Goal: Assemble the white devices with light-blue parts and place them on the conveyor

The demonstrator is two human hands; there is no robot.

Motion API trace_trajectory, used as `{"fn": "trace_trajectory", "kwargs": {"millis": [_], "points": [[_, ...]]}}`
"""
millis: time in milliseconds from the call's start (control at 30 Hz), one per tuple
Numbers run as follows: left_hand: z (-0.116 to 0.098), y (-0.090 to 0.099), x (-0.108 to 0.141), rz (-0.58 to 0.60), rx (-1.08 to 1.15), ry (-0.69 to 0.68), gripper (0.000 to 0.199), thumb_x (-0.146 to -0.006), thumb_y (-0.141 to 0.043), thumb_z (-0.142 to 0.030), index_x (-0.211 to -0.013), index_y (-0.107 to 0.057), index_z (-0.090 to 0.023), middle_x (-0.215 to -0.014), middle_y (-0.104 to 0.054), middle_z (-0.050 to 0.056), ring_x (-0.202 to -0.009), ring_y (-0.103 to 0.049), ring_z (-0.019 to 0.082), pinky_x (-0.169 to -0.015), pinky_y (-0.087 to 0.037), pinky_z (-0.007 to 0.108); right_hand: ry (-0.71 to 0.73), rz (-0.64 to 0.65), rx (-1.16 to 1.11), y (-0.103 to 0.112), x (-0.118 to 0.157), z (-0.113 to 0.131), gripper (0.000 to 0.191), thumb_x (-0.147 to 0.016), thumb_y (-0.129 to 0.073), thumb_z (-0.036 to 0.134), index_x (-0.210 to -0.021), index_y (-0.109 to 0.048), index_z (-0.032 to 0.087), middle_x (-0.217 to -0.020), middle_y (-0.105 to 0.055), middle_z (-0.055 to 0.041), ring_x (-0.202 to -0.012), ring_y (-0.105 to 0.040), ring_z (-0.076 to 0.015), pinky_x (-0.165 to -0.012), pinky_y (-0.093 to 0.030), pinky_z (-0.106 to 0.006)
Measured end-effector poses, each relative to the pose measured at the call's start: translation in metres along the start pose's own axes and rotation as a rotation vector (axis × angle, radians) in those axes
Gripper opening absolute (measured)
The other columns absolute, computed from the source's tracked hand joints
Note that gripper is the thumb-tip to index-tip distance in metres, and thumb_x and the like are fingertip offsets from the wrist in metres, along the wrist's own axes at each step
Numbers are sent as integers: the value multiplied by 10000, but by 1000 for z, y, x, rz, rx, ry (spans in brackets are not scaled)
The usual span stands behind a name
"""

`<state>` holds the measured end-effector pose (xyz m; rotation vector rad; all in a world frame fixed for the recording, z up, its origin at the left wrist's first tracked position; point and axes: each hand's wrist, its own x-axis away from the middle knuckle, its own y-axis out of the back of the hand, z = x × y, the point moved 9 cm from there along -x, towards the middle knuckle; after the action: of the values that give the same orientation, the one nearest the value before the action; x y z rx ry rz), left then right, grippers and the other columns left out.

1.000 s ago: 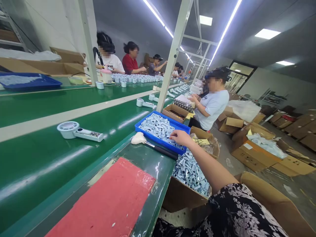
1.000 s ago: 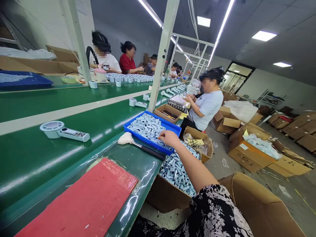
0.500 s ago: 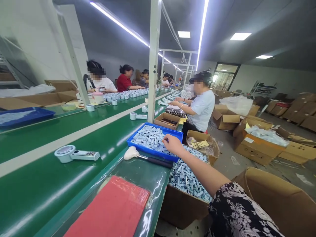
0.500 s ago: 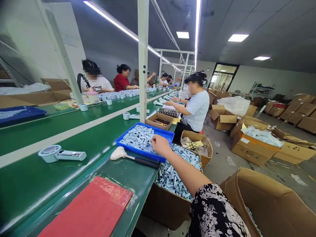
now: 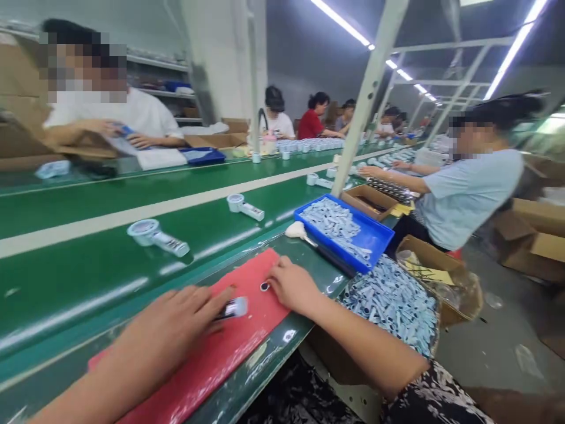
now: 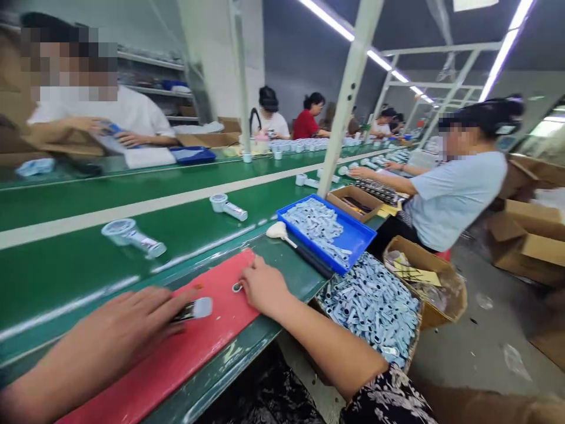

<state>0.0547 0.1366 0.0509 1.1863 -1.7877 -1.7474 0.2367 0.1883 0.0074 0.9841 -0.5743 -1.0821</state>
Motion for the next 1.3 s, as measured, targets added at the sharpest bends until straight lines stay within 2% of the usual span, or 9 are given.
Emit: {"fn": "trace_trajectory", "kwargs": {"millis": [133,300,467,633,800,1000,1100,1200,1300], "points": [[-9,-16,12,92,-251,-102,393,-991,-550,-363,-1372,-576,-274,-1071,-678,69,-967,-625,299,-854,-482,457,35,35,-1,2,2,-10,238,-982,-620,304,-1200,-674,225,-1193,-604,-77,-1000,-645,-212,-841,-480,-325],[17,-17,23,122,-123,14,287,-1009,-521,-387,-1212,-613,-206,-1148,-626,96,-1012,-600,286,-857,-495,428,112,30,-34,8,5,-2,140,-991,-584,201,-1101,-670,206,-1125,-651,-43,-959,-638,-182,-803,-449,-300],[17,-20,27,163,-31,95,242,-1005,-531,-336,-1196,-593,-201,-1143,-592,99,-1046,-543,294,-923,-472,477,205,-36,-196,10,8,55,142,-999,-575,261,-1102,-670,238,-1020,-668,4,-787,-610,-133,-736,-443,-286],[13,-6,26,-4,287,84,279,-1004,-555,-368,-1244,-543,-226,-1230,-598,72,-1158,-524,250,-996,-452,423,297,23,-59,-11,10,102,185,-977,-585,280,-1107,-693,203,-1007,-638,-49,-845,-618,-191,-702,-457,-322],[15,-8,27,-32,391,111,192,-1037,-449,-300,-1102,-613,-226,-1135,-631,45,-1100,-546,216,-980,-446,412,259,23,-53,-17,12,100,190,-992,-554,276,-1082,-693,185,-998,-624,-64,-868,-620,-210,-717,-481,-344],[16,-9,25,-46,404,165,169,-1015,-475,-290,-1042,-628,-224,-1072,-635,37,-1042,-553,214,-911,-476,403,131,20,-532,-28,6,73,86,-955,-622,238,-890,-667,206,-956,-666,-16,-919,-636,-174,-821,-508,-329],[8,-1,29,-64,375,128,162,-1021,-484,-293,-1043,-634,-236,-1078,-642,33,-1045,-568,211,-890,-498,388,78,139,-744,-43,7,64,216,-918,-670,250,-1132,-661,228,-1101,-701,-27,-1007,-662,-174,-906,-529,-339],[-7,4,39,-71,317,65,161,-1029,-492,-317,-1018,-636,-243,-1075,-655,29,-1048,-592,215,-857,-520,378,119,258,-636,-46,15,70,558,-891,-707,278,-1421,-534,254,-1308,-652,-68,-1188,-615,-226,-1041,-486,-417],[-19,2,48,-75,205,53,175,-1026,-503,-335,-1134,-611,-250,-1145,-682,34,-1135,-599,257,-923,-527,449,179,315,-397,-44,24,80,497,-911,-687,302,-1392,-588,226,-1282,-645,-95,-1188,-595,-278,-1045,-465,-473]]}}
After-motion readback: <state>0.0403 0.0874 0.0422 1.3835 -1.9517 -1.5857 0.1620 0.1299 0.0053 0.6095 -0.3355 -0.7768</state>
